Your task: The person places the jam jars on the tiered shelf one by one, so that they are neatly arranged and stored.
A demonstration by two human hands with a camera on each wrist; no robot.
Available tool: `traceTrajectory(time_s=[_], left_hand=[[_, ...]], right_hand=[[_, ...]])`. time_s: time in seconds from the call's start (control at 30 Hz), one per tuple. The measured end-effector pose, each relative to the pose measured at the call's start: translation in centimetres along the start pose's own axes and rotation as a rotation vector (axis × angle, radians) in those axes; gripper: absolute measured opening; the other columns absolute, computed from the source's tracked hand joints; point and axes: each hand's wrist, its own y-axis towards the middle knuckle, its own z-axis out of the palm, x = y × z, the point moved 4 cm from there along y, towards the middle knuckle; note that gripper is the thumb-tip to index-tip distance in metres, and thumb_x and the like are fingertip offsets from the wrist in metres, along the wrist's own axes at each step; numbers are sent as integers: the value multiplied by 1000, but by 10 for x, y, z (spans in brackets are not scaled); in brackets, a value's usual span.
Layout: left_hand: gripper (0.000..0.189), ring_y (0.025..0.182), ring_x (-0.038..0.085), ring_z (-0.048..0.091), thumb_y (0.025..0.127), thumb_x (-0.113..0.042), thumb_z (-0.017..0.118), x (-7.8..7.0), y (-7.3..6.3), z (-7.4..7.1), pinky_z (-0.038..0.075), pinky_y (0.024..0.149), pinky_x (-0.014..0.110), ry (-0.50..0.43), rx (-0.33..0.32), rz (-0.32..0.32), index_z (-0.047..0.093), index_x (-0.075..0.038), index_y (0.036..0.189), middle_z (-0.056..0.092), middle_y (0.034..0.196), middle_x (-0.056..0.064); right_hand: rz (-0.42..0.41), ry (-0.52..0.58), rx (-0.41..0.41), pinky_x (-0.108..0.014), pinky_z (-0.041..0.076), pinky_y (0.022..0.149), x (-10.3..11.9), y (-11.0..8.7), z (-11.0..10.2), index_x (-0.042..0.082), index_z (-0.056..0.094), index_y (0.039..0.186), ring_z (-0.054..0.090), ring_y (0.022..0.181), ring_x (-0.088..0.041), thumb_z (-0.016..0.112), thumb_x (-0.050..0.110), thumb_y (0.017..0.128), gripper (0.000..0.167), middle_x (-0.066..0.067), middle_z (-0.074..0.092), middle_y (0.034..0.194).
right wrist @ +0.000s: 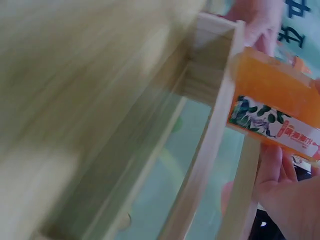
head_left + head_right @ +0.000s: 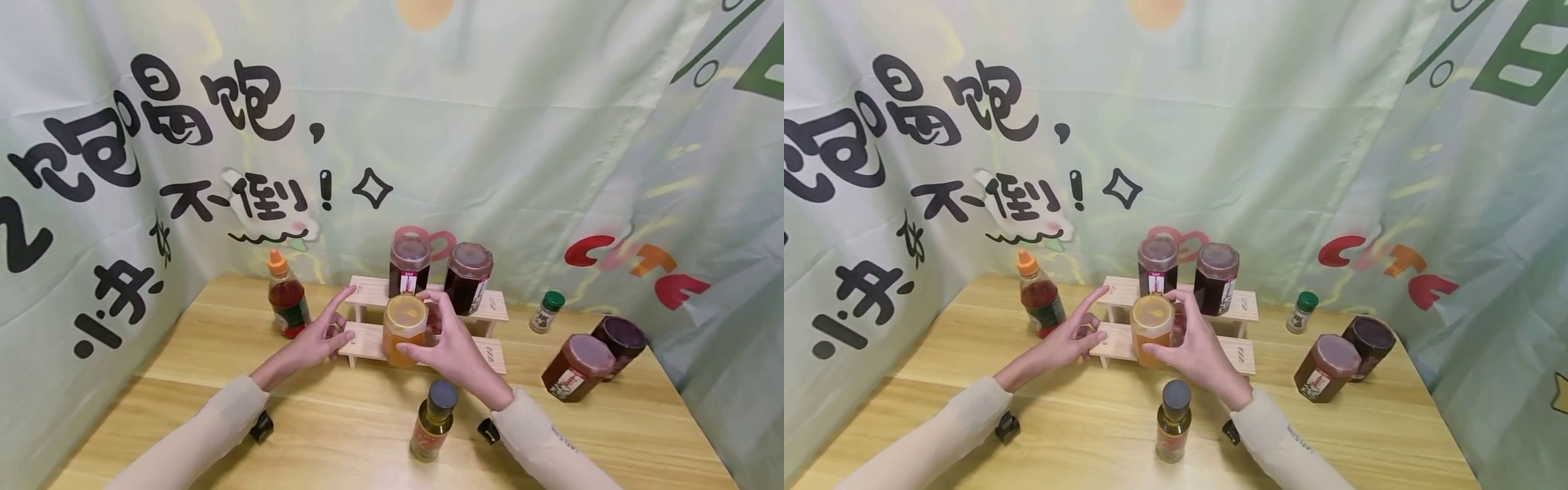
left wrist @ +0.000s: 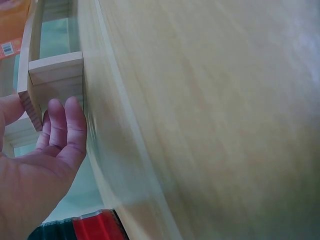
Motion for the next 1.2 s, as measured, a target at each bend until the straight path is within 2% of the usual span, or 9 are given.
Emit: traceTrajectory(time_s=[0.17,0.33,0.4,0.5,0.6,0.8,0.97,1.2], left_hand=[[91,67,23,54,109,-1,67,-1,1,0,58,55,34,-7,2,10,15,-32,177,51,104,19],[91,68,22,54,109,-2,67,0,0,-1,59,57,34,-10,1,-7,16,-36,176,51,105,18],[92,69,22,54,109,-2,67,1,-1,-1,59,57,34,-14,1,-20,15,-39,176,51,105,17],[93,69,23,54,109,-1,66,1,-1,-1,59,58,35,-17,5,-23,14,-39,176,51,105,18],[93,68,23,54,109,0,66,1,-1,-1,59,57,35,-17,5,-19,14,-38,176,51,105,17],[91,68,23,54,109,-3,66,-3,1,0,60,57,38,-2,15,-4,14,-36,176,51,104,18],[91,67,22,53,109,-2,66,-2,1,0,60,55,37,-4,16,0,14,-33,177,50,102,17],[90,67,22,53,110,-4,65,-2,1,0,60,56,37,-3,20,4,12,-31,177,50,103,19]], right_hand=[[-57,-86,-20,-43,61,98,-2,0,-1,20,49,160,63,118,-22,99,17,84,90,-6,58,132],[-68,-106,4,-45,61,93,-5,3,1,23,49,163,64,101,-22,99,15,84,93,-4,61,109],[-73,-94,17,-45,61,92,-7,4,3,20,49,162,63,98,-26,97,9,85,92,-5,59,104],[-78,-87,37,-43,63,90,-11,4,8,11,49,158,64,97,-27,94,2,84,87,-7,60,104],[-45,-102,60,-37,63,84,-17,2,13,6,51,147,67,91,-25,93,4,86,74,-8,63,101],[44,-188,77,-30,57,74,-21,1,17,10,55,130,66,82,-17,95,20,88,59,-4,67,94],[80,-213,82,-31,54,75,-18,5,23,11,56,125,64,82,-18,95,28,89,56,-4,66,93],[125,-188,64,-34,53,76,-18,6,28,12,57,126,63,85,-22,95,30,89,56,-5,65,95]])
